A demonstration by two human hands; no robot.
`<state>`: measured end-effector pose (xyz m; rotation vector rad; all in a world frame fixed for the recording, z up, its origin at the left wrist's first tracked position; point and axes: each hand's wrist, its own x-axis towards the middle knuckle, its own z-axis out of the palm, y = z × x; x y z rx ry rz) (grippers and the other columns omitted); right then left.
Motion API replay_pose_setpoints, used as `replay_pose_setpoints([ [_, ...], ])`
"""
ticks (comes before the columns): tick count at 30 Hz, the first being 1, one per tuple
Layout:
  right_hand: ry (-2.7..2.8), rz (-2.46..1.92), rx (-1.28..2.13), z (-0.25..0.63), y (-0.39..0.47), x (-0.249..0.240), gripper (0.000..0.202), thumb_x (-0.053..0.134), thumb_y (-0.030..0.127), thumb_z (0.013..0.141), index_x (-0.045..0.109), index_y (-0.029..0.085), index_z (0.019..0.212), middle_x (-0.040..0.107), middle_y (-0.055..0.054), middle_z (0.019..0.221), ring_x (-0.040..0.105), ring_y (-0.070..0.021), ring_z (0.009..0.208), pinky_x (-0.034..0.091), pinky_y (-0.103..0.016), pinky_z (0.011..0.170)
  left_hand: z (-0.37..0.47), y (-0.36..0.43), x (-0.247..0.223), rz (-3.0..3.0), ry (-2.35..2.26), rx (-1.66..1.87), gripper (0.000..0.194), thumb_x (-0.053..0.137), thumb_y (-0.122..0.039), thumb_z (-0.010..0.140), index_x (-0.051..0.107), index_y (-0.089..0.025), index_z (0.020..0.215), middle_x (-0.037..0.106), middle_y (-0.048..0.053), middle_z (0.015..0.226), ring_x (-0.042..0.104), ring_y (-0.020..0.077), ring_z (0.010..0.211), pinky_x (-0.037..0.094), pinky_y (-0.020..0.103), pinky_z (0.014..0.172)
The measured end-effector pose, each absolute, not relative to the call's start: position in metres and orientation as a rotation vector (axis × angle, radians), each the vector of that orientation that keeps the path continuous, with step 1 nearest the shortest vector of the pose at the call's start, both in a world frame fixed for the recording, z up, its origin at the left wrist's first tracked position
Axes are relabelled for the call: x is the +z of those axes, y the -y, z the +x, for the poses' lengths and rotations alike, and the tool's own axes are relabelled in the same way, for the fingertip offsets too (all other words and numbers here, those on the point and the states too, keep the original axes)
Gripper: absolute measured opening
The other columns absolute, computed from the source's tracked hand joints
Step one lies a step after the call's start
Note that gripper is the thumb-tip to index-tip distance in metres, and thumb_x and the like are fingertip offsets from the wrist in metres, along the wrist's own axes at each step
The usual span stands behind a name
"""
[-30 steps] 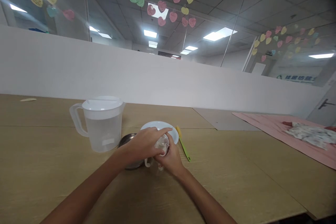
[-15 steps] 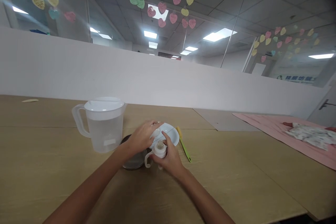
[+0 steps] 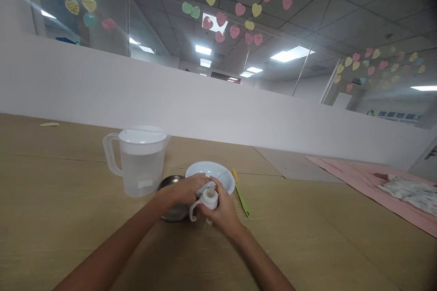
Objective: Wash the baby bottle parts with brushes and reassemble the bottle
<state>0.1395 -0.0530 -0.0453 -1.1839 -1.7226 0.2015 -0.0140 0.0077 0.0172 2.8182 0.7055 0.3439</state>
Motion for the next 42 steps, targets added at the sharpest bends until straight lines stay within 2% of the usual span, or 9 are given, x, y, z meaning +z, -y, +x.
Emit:
replay_pose_setpoints([
  [4, 1.722, -1.202, 0.187, 0.140, 0.053, -0.046, 0.073, 0.068, 0.034, 0.061, 0.039, 0.017, 0.126, 0.055, -0.010, 0.116, 0.052, -0.0243, 0.105, 0.043, -0.037, 0.088, -0.016, -0.007, 0.019, 2.755, -0.746, 0.222, 0.049, 0.050, -0.006, 0.066, 0.050, -0.016, 0.114, 0.057, 0.009, 0.117, 0.052, 0.0208, 0.107, 0.040, 0.032, 0.092],
  [8, 1.739, -1.159, 0.147, 0.139, 0.054, -0.045, 0.070, 0.068, 0.031, 0.062, 0.040, 0.017, 0.125, 0.056, -0.010, 0.115, 0.053, -0.0231, 0.103, 0.043, -0.036, 0.088, -0.018, -0.001, 0.035, 2.707, -0.830, 0.275, 0.048, 0.043, -0.004, 0.069, 0.052, -0.018, 0.114, 0.059, 0.007, 0.117, 0.054, 0.0192, 0.104, 0.041, 0.031, 0.088],
  [13, 1.732, -1.194, 0.188, 0.138, 0.056, -0.040, 0.075, 0.069, 0.034, 0.061, 0.037, 0.019, 0.128, 0.059, -0.007, 0.103, 0.056, -0.0214, 0.090, 0.047, -0.032, 0.074, -0.022, 0.019, 0.066, 2.576, -0.794, 0.424, 0.037, 0.033, -0.022, 0.084, 0.051, -0.018, 0.116, 0.061, 0.006, 0.112, 0.056, 0.0167, 0.099, 0.043, 0.027, 0.083],
  [17, 1.723, -1.189, 0.303, 0.137, 0.057, -0.038, 0.083, 0.068, 0.034, 0.061, 0.029, 0.019, 0.133, 0.060, -0.004, 0.093, 0.058, -0.0188, 0.080, 0.046, -0.028, 0.065, -0.023, 0.032, 0.071, 2.552, -0.818, 0.268, 0.062, 0.045, -0.024, 0.076, 0.027, -0.019, 0.135, 0.057, 0.006, 0.118, 0.055, 0.0179, 0.100, 0.044, 0.026, 0.079],
  [20, 1.698, -1.193, 0.350, 0.137, 0.056, -0.039, 0.083, 0.067, 0.031, 0.062, 0.026, 0.021, 0.133, 0.058, -0.002, 0.090, 0.057, -0.0172, 0.076, 0.044, -0.026, 0.062, -0.020, 0.037, 0.068, 2.556, -0.840, 0.207, 0.078, 0.048, -0.021, 0.069, 0.014, -0.020, 0.139, 0.060, 0.005, 0.111, 0.058, 0.0177, 0.091, 0.044, 0.024, 0.070],
  [26, 1.684, -1.201, 0.367, 0.137, 0.055, -0.041, 0.085, 0.066, 0.025, 0.058, 0.025, 0.020, 0.132, 0.055, 0.000, 0.085, 0.055, -0.0159, 0.070, 0.041, -0.023, 0.056, -0.009, 0.045, 0.069, 2.663, -0.960, 0.176, 0.083, 0.051, -0.023, 0.061, 0.020, -0.015, 0.137, 0.064, 0.004, 0.092, 0.059, 0.0195, 0.080, 0.041, 0.023, 0.058],
  [31, 1.677, -1.180, 0.378, 0.136, 0.057, -0.040, 0.085, 0.064, 0.024, 0.059, 0.023, 0.020, 0.133, 0.054, 0.001, 0.083, 0.053, -0.0146, 0.067, 0.040, -0.023, 0.055, -0.007, 0.047, 0.068, 2.746, -1.005, 0.173, 0.085, 0.051, -0.024, 0.062, 0.015, -0.013, 0.139, 0.065, 0.007, 0.095, 0.058, 0.0233, 0.090, 0.042, 0.026, 0.062],
  [36, 1.675, -1.190, 0.337, 0.135, 0.057, -0.042, 0.083, 0.063, 0.024, 0.059, 0.025, 0.020, 0.132, 0.054, 0.001, 0.083, 0.054, -0.0149, 0.066, 0.041, -0.023, 0.054, -0.009, 0.048, 0.066, 2.796, -1.033, 0.195, 0.078, 0.049, -0.027, 0.067, 0.020, -0.015, 0.138, 0.064, 0.009, 0.101, 0.059, 0.0239, 0.090, 0.043, 0.028, 0.064],
  [42, 1.656, -1.229, 0.236, 0.136, 0.055, -0.044, 0.072, 0.063, 0.026, 0.059, 0.035, 0.017, 0.125, 0.058, -0.006, 0.098, 0.056, -0.0215, 0.083, 0.046, -0.029, 0.065, -0.006, 0.049, 0.062, 2.884, -1.047, 0.232, 0.070, 0.047, -0.027, 0.071, 0.024, -0.019, 0.137, 0.062, 0.010, 0.105, 0.058, 0.0247, 0.092, 0.044, 0.030, 0.071],
])
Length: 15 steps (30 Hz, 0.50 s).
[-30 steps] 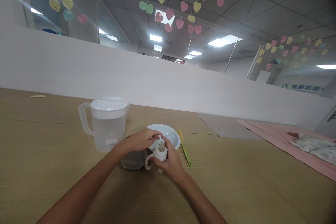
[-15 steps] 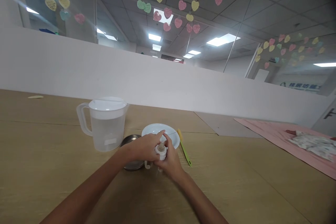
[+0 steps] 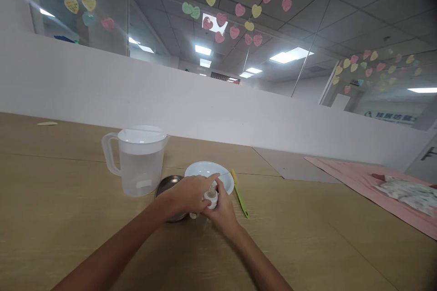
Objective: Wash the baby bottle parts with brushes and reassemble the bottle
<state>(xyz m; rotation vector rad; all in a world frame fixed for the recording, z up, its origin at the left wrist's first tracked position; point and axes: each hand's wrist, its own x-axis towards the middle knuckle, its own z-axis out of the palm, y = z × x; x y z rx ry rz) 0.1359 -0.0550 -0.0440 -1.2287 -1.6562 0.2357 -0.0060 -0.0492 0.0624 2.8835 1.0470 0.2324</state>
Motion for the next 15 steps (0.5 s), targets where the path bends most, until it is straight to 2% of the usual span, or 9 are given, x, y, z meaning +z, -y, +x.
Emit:
replay_pose_setpoints([
  [4, 1.650, -1.181, 0.231, 0.135, 0.056, -0.043, 0.066, 0.061, 0.023, 0.059, 0.039, 0.018, 0.121, 0.059, -0.006, 0.099, 0.055, -0.0217, 0.084, 0.046, -0.029, 0.067, -0.003, 0.052, 0.061, 2.928, -1.068, 0.204, 0.070, 0.047, -0.027, 0.073, 0.022, -0.018, 0.138, 0.061, 0.012, 0.107, 0.059, 0.0262, 0.091, 0.044, 0.032, 0.071],
  [11, 1.619, -1.173, 0.253, 0.135, 0.056, -0.045, 0.065, 0.061, 0.021, 0.060, 0.039, 0.017, 0.121, 0.059, -0.005, 0.097, 0.055, -0.0202, 0.082, 0.045, -0.028, 0.066, 0.000, 0.060, 0.066, 2.972, -1.128, 0.139, 0.060, 0.047, -0.026, 0.074, 0.032, -0.015, 0.131, 0.063, 0.014, 0.098, 0.061, 0.0292, 0.084, 0.045, 0.035, 0.065],
  [15, 1.606, -1.196, 0.250, 0.135, 0.056, -0.046, 0.070, 0.061, 0.020, 0.059, 0.035, 0.017, 0.125, 0.058, -0.005, 0.098, 0.055, -0.0202, 0.082, 0.045, -0.028, 0.065, 0.001, 0.060, 0.066, 2.959, -1.155, 0.132, 0.065, 0.047, -0.027, 0.074, 0.026, -0.013, 0.134, 0.063, 0.014, 0.100, 0.060, 0.0298, 0.088, 0.045, 0.035, 0.066],
])
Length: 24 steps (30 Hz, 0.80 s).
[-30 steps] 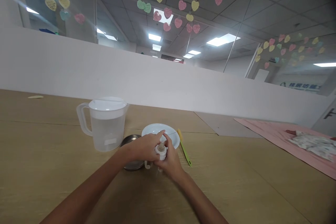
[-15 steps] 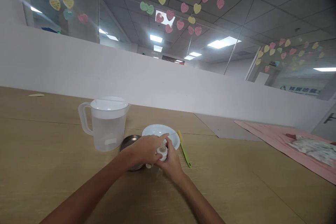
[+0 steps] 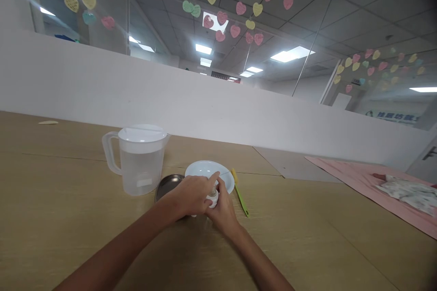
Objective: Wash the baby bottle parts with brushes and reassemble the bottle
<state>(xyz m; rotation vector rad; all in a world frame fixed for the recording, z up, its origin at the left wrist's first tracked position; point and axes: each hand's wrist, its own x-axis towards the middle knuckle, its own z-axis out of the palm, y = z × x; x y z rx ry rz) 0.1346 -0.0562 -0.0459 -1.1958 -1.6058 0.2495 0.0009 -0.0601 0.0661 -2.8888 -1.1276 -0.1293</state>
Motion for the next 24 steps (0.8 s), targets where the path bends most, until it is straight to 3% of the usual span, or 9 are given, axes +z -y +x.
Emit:
replay_pose_setpoints([
  [5, 1.606, -1.166, 0.246, 0.135, 0.055, -0.048, 0.068, 0.057, 0.018, 0.062, 0.034, 0.017, 0.126, 0.058, -0.006, 0.102, 0.055, -0.0212, 0.088, 0.046, -0.030, 0.071, 0.005, 0.062, 0.060, -2.871, 1.146, -0.123, 0.072, 0.047, -0.025, 0.074, 0.015, -0.013, 0.138, 0.059, 0.015, 0.109, 0.058, 0.0294, 0.095, 0.045, 0.036, 0.071],
  [11, 1.637, -1.109, 0.225, 0.135, 0.053, -0.050, 0.060, 0.049, 0.014, 0.067, 0.034, 0.018, 0.124, 0.051, -0.010, 0.119, 0.050, -0.0228, 0.105, 0.042, -0.035, 0.087, 0.010, 0.063, 0.050, -2.819, 1.062, -0.181, 0.079, 0.050, -0.019, 0.067, 0.016, -0.015, 0.139, 0.056, 0.015, 0.109, 0.058, 0.0281, 0.088, 0.045, 0.036, 0.068],
  [15, 1.625, -1.106, 0.241, 0.135, 0.052, -0.050, 0.060, 0.052, 0.016, 0.065, 0.037, 0.017, 0.122, 0.055, -0.009, 0.110, 0.053, -0.0227, 0.097, 0.043, -0.033, 0.081, 0.012, 0.059, 0.045, -2.800, 1.083, -0.239, 0.072, 0.048, -0.027, 0.075, 0.017, -0.016, 0.139, 0.059, 0.014, 0.109, 0.059, 0.0276, 0.089, 0.043, 0.035, 0.070],
  [19, 1.586, -1.147, 0.268, 0.138, 0.051, -0.052, 0.064, 0.054, 0.018, 0.064, 0.034, 0.017, 0.124, 0.059, -0.004, 0.093, 0.056, -0.0193, 0.079, 0.044, -0.028, 0.066, 0.016, 0.054, 0.039, -2.730, 1.126, -0.352, 0.065, 0.042, -0.038, 0.083, 0.019, -0.014, 0.139, 0.066, 0.012, 0.093, 0.061, 0.0270, 0.083, 0.041, 0.037, 0.074],
  [24, 1.608, -1.234, 0.274, 0.138, 0.053, -0.048, 0.076, 0.064, 0.027, 0.058, 0.032, 0.020, 0.126, 0.056, -0.001, 0.089, 0.054, -0.0160, 0.069, 0.040, -0.024, 0.055, 0.008, 0.054, 0.052, -2.771, 1.216, -0.346, 0.076, 0.048, -0.043, 0.075, 0.019, -0.016, 0.139, 0.067, 0.010, 0.090, 0.060, 0.0276, 0.085, 0.041, 0.035, 0.072],
])
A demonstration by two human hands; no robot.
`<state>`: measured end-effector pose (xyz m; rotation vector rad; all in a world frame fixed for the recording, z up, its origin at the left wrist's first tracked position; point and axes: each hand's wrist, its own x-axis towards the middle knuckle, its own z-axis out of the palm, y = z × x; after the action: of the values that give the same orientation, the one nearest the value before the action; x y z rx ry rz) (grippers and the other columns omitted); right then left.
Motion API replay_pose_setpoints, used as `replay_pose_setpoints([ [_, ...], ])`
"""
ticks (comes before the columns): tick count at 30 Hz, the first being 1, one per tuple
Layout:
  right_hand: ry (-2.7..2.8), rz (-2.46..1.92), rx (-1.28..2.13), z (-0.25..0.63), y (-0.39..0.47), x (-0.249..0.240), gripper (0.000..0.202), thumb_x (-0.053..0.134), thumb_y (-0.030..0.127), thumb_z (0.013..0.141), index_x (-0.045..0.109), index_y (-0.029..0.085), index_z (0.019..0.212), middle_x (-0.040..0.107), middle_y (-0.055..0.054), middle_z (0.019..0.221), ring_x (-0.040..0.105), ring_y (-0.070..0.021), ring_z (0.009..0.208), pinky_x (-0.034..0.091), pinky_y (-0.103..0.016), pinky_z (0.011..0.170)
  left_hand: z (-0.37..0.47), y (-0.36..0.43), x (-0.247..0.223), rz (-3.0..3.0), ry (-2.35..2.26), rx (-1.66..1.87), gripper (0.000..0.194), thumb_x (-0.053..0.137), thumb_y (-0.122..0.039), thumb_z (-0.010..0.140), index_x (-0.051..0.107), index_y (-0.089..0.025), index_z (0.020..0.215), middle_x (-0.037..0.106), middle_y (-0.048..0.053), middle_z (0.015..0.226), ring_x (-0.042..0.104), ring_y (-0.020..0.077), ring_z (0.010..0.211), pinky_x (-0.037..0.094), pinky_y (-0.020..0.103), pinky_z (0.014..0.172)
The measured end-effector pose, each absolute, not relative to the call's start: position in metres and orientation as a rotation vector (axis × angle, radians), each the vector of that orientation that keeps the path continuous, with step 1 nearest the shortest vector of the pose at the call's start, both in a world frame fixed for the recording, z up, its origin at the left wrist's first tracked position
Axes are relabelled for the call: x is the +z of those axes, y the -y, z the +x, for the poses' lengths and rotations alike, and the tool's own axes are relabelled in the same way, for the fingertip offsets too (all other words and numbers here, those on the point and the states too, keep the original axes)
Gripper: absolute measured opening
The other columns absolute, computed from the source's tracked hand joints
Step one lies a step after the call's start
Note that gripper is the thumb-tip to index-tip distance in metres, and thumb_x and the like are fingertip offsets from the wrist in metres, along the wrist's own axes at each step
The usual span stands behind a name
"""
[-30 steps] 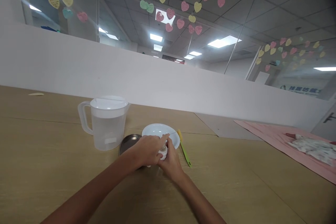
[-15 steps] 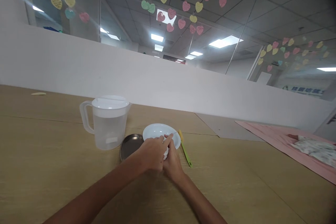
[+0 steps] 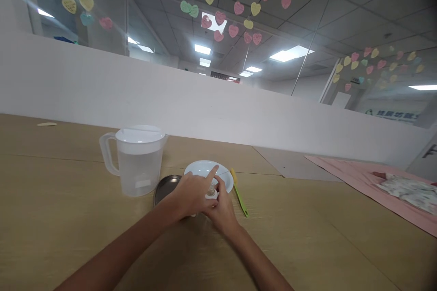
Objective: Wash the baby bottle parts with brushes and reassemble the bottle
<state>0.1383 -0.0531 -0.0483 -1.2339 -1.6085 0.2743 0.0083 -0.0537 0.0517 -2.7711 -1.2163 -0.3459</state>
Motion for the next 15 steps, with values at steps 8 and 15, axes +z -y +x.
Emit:
replay_pose_setpoints([
  [8, 1.617, -1.243, 0.260, 0.137, 0.055, -0.043, 0.075, 0.065, 0.032, 0.061, 0.032, 0.019, 0.127, 0.058, -0.002, 0.088, 0.057, -0.0176, 0.073, 0.043, -0.026, 0.059, -0.001, 0.053, 0.067, -2.862, 1.066, -0.568, 0.050, 0.036, -0.024, 0.083, 0.031, -0.022, 0.132, 0.064, 0.005, 0.093, 0.058, 0.0206, 0.083, 0.042, 0.029, 0.066],
  [15, 1.631, -1.238, 0.288, 0.137, 0.055, -0.040, 0.077, 0.066, 0.032, 0.061, 0.030, 0.019, 0.128, 0.060, -0.004, 0.094, 0.059, -0.0196, 0.078, 0.045, -0.027, 0.063, 0.004, 0.049, 0.059, -2.789, 1.096, -0.591, 0.041, 0.035, -0.024, 0.084, 0.040, -0.017, 0.124, 0.063, 0.008, 0.092, 0.058, 0.0225, 0.083, 0.042, 0.031, 0.068],
])
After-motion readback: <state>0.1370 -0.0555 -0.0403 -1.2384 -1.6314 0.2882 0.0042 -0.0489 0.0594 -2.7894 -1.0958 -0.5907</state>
